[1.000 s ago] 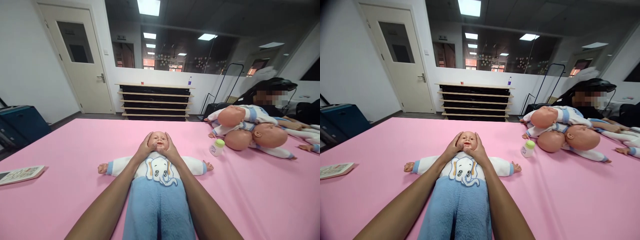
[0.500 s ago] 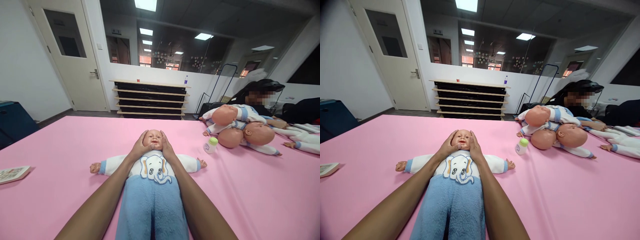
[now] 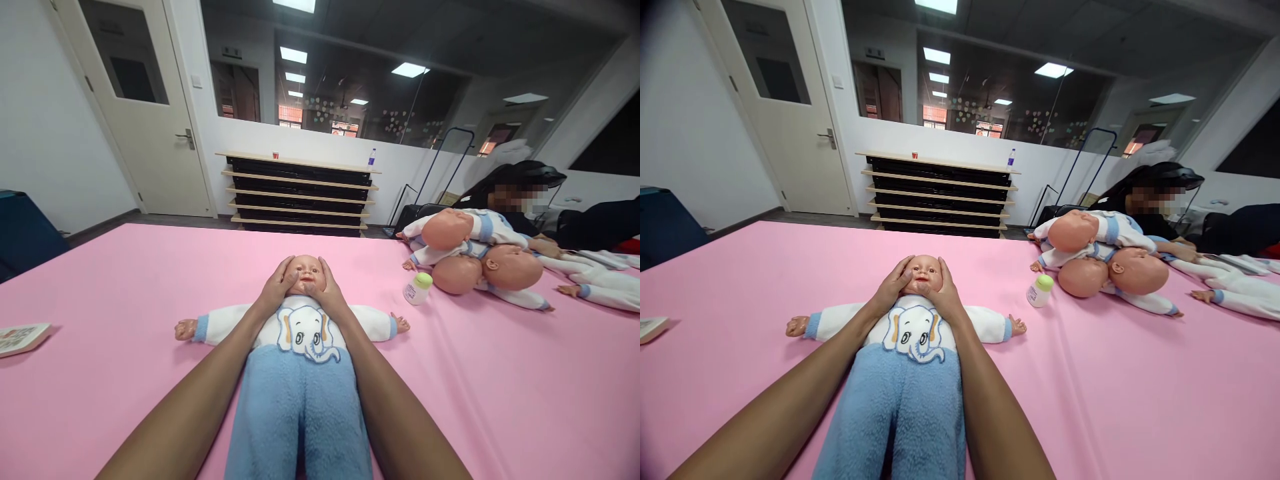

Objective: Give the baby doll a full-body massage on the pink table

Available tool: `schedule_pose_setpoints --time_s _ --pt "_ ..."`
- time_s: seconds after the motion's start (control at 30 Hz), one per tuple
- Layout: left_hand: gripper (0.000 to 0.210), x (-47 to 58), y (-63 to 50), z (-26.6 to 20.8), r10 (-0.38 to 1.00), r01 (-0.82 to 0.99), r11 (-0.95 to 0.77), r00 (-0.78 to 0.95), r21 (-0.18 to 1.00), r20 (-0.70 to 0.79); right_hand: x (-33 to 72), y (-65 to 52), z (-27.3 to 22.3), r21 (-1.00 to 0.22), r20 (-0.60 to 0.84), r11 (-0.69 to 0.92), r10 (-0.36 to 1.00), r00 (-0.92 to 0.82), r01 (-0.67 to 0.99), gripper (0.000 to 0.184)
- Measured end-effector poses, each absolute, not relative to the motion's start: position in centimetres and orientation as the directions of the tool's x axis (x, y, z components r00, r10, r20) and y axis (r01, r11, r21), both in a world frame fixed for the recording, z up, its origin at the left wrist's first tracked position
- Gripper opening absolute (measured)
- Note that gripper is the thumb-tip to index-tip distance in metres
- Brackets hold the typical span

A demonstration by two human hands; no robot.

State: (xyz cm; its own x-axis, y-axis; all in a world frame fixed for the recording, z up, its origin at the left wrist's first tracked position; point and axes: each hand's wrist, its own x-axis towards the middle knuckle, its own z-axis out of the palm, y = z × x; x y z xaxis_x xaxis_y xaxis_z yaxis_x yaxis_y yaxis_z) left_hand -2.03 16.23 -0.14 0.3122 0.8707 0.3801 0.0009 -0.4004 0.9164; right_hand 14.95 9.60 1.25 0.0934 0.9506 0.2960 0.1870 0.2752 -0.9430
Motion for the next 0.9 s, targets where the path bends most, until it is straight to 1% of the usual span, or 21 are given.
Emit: schedule_pose_setpoints --time_s 0.07,0.23,0.3,0.5,0.63,0.73,0.8,0.9 --pt "0.070 -2.19 16.02 0.10 0.862 0.014 -0.411 0.333 0.912 0.383 14.90 9.76 1.23 -0.938 0.301 0.272 0.947 0.114 0.215 0.091" --pt "0.103 -2.51 15.50 0.59 0.842 0.046 -0.435 0.374 0.899 0.388 14.76 10.11 0.95 -0.936 0.293 0.253 0.945 0.146 0.243 0.079" --pt "0.108 -2.46 15.42 0.62 0.834 0.036 -0.445 0.379 0.895 0.400 14.71 10.05 0.94 -0.939 0.294 0.256 0.944 0.150 0.230 0.075" --pt "0.096 -2.16 15.40 0.59 0.827 0.041 -0.473 0.363 0.880 0.428 14.60 10.12 0.95 -0.949 0.292 0.261 0.939 0.179 0.179 0.074" --pt "0.090 -2.15 15.32 0.77 0.832 0.078 -0.492 0.335 0.867 0.442 14.59 10.35 0.81 -0.956 0.283 0.261 0.942 0.183 0.136 0.070" --pt "0.080 -2.15 15.38 0.88 0.838 0.105 -0.494 0.321 0.863 0.441 14.63 10.13 0.97 -0.950 0.306 0.291 0.939 0.154 0.114 0.070" --pt "0.072 -2.09 15.52 0.81 0.842 0.110 -0.492 0.311 0.864 0.440 14.69 9.85 1.20 -0.949 0.308 0.296 0.944 0.116 0.112 0.076" --pt "0.062 -1.91 15.73 0.53 0.848 0.097 -0.488 0.289 0.868 0.445 14.74 9.51 1.51 -0.948 0.298 0.284 0.950 0.093 0.140 0.095"
